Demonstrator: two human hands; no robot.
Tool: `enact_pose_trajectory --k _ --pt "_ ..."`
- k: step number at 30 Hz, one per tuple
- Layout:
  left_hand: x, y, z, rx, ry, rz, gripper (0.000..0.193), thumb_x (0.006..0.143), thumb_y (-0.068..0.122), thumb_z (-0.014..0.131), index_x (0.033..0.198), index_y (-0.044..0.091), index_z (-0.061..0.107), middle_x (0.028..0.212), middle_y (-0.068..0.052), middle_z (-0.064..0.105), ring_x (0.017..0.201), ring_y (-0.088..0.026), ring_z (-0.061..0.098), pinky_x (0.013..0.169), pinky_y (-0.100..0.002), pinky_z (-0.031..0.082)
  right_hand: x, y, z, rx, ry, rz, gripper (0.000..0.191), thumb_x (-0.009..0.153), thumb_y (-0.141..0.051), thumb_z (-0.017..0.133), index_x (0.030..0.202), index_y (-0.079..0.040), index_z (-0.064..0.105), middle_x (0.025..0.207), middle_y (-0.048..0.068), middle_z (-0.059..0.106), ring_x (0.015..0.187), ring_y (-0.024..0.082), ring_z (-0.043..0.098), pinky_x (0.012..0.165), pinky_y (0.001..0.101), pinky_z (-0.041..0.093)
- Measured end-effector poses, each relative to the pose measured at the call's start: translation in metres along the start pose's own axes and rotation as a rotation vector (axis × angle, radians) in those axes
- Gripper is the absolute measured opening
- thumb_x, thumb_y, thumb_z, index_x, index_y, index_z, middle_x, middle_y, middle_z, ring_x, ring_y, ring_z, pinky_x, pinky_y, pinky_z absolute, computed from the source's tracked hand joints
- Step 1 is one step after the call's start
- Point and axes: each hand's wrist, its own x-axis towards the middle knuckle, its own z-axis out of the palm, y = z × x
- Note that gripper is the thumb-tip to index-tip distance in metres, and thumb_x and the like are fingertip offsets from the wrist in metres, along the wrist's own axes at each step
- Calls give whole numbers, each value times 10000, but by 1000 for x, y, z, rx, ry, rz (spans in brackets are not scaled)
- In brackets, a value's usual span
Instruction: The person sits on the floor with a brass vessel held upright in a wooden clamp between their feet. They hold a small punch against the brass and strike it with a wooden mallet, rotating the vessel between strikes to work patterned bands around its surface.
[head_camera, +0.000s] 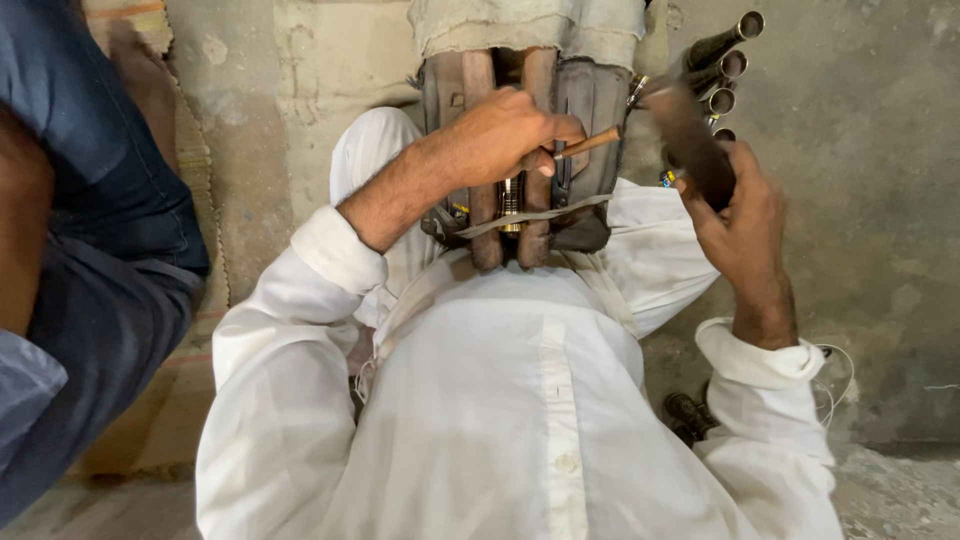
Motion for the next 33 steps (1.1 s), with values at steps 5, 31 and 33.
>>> enact_pose_trajectory --k 5,31,33 --pt "3 -1 -3 -19 -5 107 363 794 209 845 1108 81 715 757 -100 759 764 -304 742 654 -470 520 -22 4 17 -130 71 17 334 989 -145 821 1227 -14 627 917 147 683 756 254 629 692 364 493" --pt "-108 -10 27 -960 611 -512 353 977 -10 729 1297 -16 579 871 -30 732 800 -79 729 675 -225 622 76 -46 112 355 -139 -58 417 971 -311 815 1191 4 654 815 9 635 657 120 625 582 310 505" --pt "-117 -7 35 -957 628 -550 349 979 -10 724 1298 -12 581 870 -34 733 790 -81 728 670 -226 620 95 -60 118 181 -190 -222 414 967 -348 851 1130 1 700 810 50 638 694 177 627 618 360 488"
